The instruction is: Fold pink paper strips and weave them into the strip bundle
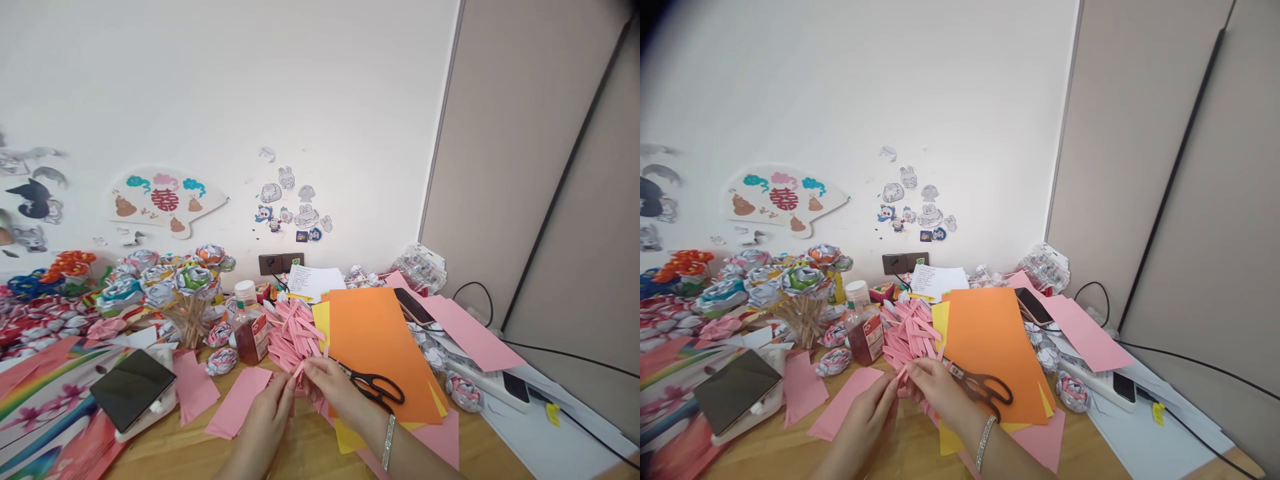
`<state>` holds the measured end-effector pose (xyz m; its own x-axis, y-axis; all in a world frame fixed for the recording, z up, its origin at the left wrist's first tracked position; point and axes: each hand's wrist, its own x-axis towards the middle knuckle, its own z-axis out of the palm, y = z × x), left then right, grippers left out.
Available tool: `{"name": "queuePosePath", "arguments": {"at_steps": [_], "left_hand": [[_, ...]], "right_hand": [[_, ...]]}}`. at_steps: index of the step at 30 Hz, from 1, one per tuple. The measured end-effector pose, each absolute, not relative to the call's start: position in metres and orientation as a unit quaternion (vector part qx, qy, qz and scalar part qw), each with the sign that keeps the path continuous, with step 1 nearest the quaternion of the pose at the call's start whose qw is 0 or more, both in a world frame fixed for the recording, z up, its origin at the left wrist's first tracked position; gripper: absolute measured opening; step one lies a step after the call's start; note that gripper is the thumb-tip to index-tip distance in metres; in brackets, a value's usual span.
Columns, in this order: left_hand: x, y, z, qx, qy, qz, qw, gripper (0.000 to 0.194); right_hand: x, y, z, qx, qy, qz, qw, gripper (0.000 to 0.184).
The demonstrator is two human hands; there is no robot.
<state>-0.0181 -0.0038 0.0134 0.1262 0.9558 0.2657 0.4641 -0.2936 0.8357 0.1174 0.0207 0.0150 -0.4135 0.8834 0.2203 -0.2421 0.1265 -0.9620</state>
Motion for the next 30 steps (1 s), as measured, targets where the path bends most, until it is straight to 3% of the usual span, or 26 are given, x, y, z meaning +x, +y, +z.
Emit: {"name": "queuePosePath", "arguments": {"at_steps": [8,30], "left_hand": [[-0.019,0.000,0.008,0.685,0.553,0.396,0.260,0.030],[-0.018,0.007,0.006,0.601,0.518,0.469,0.389,0.035]], "right_hand": [[0.116,0.022,0.008,-0.279,-0.585,0.602,0.466,0.041],[0.119,0.024,0.008,-0.273,-0.586,0.619,0.446,0.034]]}}
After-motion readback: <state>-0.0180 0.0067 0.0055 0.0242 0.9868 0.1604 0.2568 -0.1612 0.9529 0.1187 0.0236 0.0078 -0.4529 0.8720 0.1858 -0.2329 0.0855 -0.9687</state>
